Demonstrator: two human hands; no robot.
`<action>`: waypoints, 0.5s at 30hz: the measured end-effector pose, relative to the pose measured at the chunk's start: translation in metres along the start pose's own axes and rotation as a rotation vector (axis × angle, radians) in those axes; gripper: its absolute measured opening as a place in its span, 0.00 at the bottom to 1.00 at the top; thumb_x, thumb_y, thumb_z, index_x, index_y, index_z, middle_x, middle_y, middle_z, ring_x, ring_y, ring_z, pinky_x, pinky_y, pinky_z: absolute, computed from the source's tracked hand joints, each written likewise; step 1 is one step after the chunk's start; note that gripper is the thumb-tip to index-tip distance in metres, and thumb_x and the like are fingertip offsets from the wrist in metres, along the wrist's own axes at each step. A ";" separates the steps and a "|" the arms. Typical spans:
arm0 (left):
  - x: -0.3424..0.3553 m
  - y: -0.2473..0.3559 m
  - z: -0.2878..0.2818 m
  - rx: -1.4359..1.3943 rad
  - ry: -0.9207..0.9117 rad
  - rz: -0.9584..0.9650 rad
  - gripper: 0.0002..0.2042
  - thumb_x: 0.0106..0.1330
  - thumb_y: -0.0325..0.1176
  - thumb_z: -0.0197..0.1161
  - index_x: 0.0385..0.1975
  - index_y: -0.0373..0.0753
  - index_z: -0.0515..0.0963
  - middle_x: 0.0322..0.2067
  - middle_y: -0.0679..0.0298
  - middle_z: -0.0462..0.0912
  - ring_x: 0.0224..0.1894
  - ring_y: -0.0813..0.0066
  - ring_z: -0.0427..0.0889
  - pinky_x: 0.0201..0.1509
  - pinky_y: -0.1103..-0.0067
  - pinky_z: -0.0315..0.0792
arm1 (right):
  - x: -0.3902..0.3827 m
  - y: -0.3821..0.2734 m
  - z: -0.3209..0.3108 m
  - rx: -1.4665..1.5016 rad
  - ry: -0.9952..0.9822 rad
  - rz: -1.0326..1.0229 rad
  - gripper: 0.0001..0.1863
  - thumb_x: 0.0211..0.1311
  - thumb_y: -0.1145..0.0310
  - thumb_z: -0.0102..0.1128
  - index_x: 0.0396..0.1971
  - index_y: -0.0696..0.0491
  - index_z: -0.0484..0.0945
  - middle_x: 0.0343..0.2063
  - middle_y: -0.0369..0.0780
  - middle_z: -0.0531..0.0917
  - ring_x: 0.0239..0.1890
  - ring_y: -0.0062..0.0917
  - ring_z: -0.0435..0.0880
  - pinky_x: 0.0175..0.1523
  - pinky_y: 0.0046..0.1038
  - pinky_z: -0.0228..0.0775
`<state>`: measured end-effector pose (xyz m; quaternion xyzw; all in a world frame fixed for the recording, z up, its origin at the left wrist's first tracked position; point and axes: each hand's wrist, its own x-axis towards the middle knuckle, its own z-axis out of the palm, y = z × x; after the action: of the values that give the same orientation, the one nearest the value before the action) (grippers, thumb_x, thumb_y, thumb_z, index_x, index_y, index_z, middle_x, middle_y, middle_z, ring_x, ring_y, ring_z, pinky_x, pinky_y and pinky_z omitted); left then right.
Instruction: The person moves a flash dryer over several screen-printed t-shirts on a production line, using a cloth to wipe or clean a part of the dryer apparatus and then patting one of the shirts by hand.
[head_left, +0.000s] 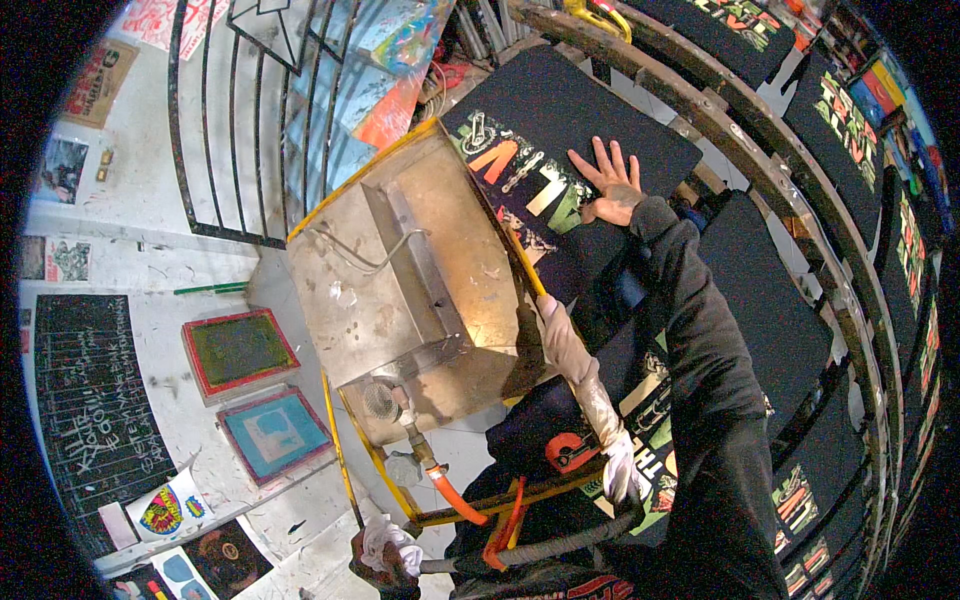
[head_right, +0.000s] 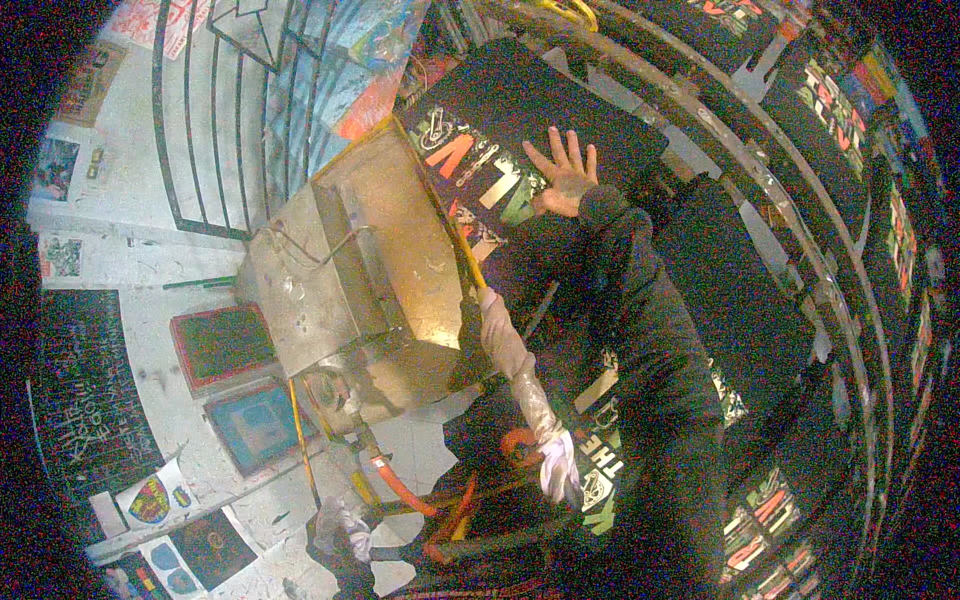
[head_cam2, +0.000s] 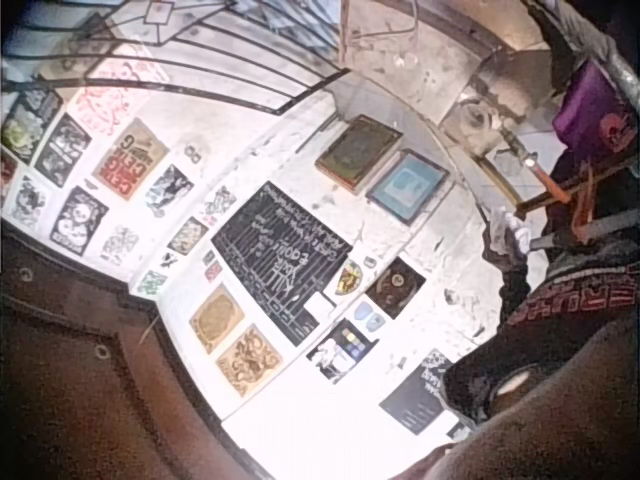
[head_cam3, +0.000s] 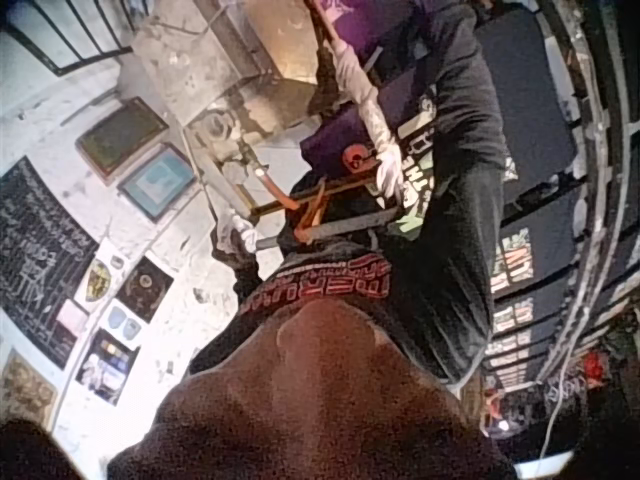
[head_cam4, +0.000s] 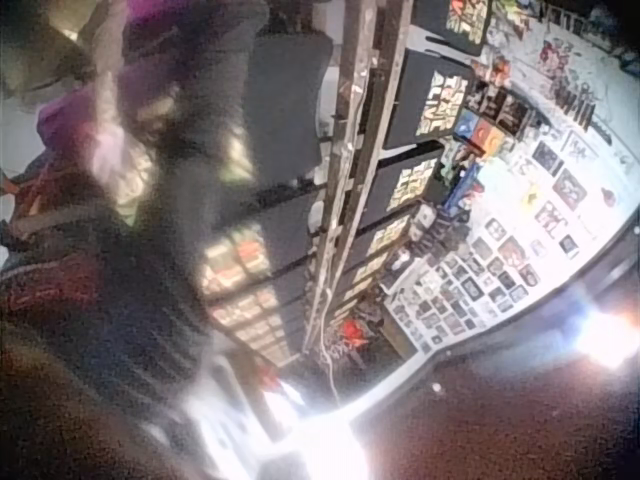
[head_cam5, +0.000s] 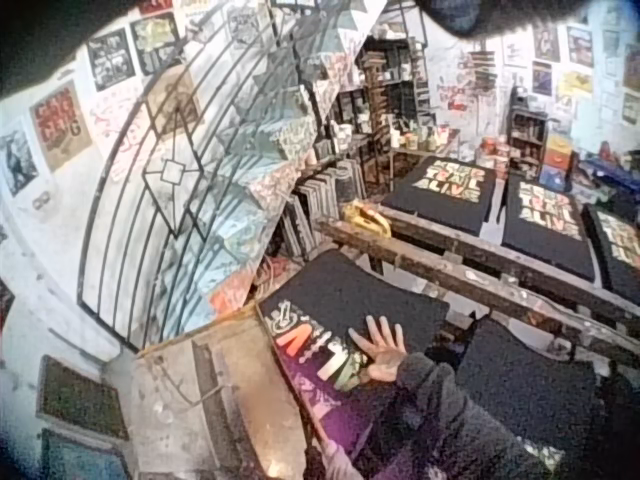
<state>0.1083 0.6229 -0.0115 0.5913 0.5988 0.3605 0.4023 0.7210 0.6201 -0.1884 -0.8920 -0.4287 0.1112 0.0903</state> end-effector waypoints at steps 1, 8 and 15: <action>-0.001 0.005 0.002 -0.032 0.010 -0.039 0.12 0.63 0.23 0.60 0.45 0.25 0.76 0.19 0.58 0.77 0.13 0.72 0.75 0.13 0.80 0.70 | 0.000 0.000 -0.001 0.032 -0.013 0.002 0.57 0.42 0.31 0.62 0.75 0.26 0.47 0.76 0.47 0.38 0.77 0.51 0.33 0.73 0.62 0.25; -0.002 0.015 0.008 -0.047 -0.019 -0.045 0.12 0.63 0.26 0.62 0.44 0.26 0.77 0.19 0.60 0.77 0.16 0.73 0.77 0.17 0.80 0.73 | 0.001 -0.001 -0.001 0.140 -0.003 0.049 0.43 0.57 0.35 0.50 0.74 0.24 0.50 0.76 0.46 0.39 0.77 0.48 0.31 0.74 0.57 0.18; 0.000 -0.017 -0.012 -0.034 -0.069 0.089 0.15 0.64 0.36 0.66 0.41 0.30 0.77 0.27 0.59 0.80 0.22 0.76 0.77 0.24 0.82 0.74 | 0.009 0.004 0.008 0.237 0.017 0.076 0.34 0.66 0.35 0.39 0.72 0.21 0.54 0.77 0.39 0.43 0.78 0.44 0.36 0.74 0.56 0.20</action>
<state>0.0906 0.6223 -0.0221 0.6223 0.5515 0.3677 0.4164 0.7276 0.6252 -0.1983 -0.8916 -0.3777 0.1566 0.1944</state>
